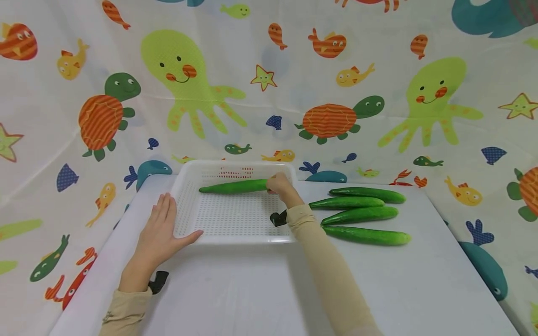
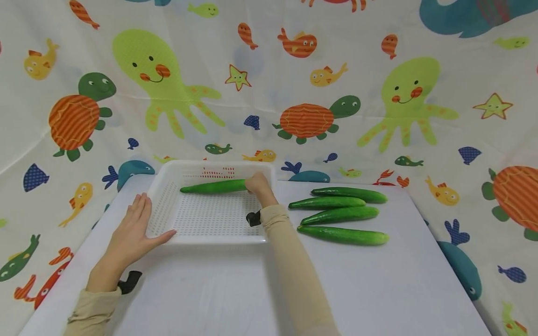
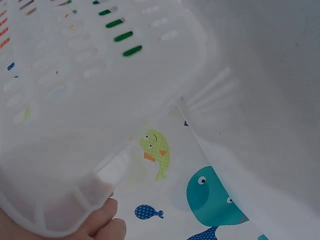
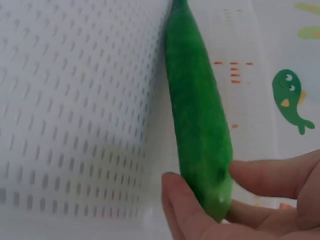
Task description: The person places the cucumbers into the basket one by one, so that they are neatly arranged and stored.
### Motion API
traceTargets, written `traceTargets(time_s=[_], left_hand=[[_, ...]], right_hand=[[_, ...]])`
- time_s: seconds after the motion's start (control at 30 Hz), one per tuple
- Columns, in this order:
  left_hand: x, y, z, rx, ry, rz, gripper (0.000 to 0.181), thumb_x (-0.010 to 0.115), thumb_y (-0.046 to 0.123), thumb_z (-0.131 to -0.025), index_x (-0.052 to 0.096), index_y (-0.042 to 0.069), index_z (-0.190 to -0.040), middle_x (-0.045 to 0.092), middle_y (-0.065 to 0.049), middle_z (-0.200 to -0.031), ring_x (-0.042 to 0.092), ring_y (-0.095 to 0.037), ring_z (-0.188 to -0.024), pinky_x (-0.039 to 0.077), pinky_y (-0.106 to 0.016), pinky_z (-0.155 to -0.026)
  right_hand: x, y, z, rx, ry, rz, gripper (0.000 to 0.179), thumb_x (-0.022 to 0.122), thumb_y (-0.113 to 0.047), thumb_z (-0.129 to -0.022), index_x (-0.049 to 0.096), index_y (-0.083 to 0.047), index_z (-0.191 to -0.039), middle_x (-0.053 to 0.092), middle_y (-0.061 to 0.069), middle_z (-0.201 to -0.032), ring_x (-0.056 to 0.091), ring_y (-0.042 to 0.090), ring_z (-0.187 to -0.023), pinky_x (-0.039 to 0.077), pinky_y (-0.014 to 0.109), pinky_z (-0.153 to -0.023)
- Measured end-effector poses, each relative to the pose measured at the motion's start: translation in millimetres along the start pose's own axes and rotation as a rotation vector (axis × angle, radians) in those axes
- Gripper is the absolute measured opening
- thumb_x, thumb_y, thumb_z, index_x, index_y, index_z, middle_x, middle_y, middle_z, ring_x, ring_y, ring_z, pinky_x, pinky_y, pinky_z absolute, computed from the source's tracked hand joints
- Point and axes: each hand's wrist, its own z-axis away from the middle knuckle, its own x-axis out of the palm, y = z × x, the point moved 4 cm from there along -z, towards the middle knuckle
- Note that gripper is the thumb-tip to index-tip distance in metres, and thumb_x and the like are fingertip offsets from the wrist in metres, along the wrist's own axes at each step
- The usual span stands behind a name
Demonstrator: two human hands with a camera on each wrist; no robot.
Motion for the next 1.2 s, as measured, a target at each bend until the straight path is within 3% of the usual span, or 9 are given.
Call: traceTargets(time_s=[0.13, 0.23, 0.47, 0.6, 0.87, 1.03, 1.2], left_hand=[[0.6, -0.9, -0.8, -0.001, -0.004, -0.003, 0.118, 0.071, 0.056, -0.081, 0.009, -0.016, -0.151, 0.003, -0.031, -0.161, -0.002, -0.040, -0.150, -0.005, -0.044, -0.121], [0.7, -1.0, -1.6, -0.006, -0.011, -0.003, 0.119, 0.070, 0.058, -0.081, 0.008, -0.016, -0.151, 0.003, -0.032, -0.161, -0.003, -0.041, -0.150, -0.005, -0.044, -0.121], [0.1, 0.5, -3.5, -0.003, -0.013, 0.009, 0.120, 0.067, 0.063, -0.082, 0.007, -0.015, -0.151, 0.003, -0.032, -0.160, -0.003, -0.040, -0.150, -0.005, -0.044, -0.121], [1.0, -1.3, -2.7, -0.001, -0.011, 0.012, 0.120, 0.067, 0.063, -0.082, 0.006, -0.015, -0.151, 0.001, -0.031, -0.161, -0.004, -0.040, -0.150, -0.006, -0.043, -0.121], [0.3, -3.2, -1.4, 0.008, -0.015, 0.008, 0.120, 0.067, 0.062, -0.082, 0.006, -0.014, -0.152, -0.001, -0.030, -0.161, -0.005, -0.040, -0.150, -0.006, -0.044, -0.121], [1.1, -4.5, -2.4, 0.016, -0.013, 0.002, 0.118, 0.068, 0.060, -0.083, 0.006, -0.013, -0.152, -0.003, -0.028, -0.161, -0.004, -0.040, -0.150, -0.006, -0.044, -0.121], [1.8, -5.3, -2.3, 0.019, -0.009, 0.005, 0.117, 0.070, 0.056, -0.082, 0.006, -0.013, -0.152, -0.002, -0.028, -0.162, -0.004, -0.040, -0.150, -0.005, -0.045, -0.121]], right_hand=[[3, 3, 0.7, 0.070, -0.012, -0.107, 0.060, 0.043, 0.005, -0.093, 0.023, 0.010, -0.149, 0.034, 0.023, -0.144, 0.042, 0.030, -0.115, 0.042, 0.045, -0.108], [3, 3, 2.2, 0.108, -0.035, -0.119, 0.067, 0.047, 0.001, -0.094, 0.016, 0.006, -0.153, 0.028, 0.020, -0.151, 0.038, 0.030, -0.124, 0.039, 0.046, -0.110], [0, 2, 5.6, 0.163, -0.065, -0.059, 0.070, 0.055, -0.006, -0.096, 0.018, 0.004, -0.154, 0.022, 0.016, -0.158, 0.035, 0.032, -0.136, 0.038, 0.046, -0.111], [-4, -6, 12.4, 0.135, -0.088, 0.036, 0.064, 0.056, -0.014, -0.096, 0.028, 0.005, -0.150, 0.031, 0.017, -0.153, 0.038, 0.032, -0.135, 0.038, 0.047, -0.111], [-29, -42, 54.2, 0.009, -0.161, 0.172, 0.069, 0.055, -0.034, -0.100, 0.027, 0.000, -0.153, 0.029, 0.017, -0.157, 0.035, 0.037, -0.141, 0.031, 0.047, -0.116], [-61, -53, 84.0, -0.194, -0.114, 0.232, 0.060, 0.053, -0.037, -0.101, 0.038, -0.007, -0.150, 0.039, 0.015, -0.151, 0.042, 0.034, -0.134, 0.035, 0.054, -0.111], [-98, -51, 114.7, -0.403, -0.037, 0.183, 0.046, 0.054, -0.032, -0.101, 0.051, -0.007, -0.139, 0.049, 0.012, -0.143, 0.048, 0.029, -0.130, 0.038, 0.054, -0.108]])
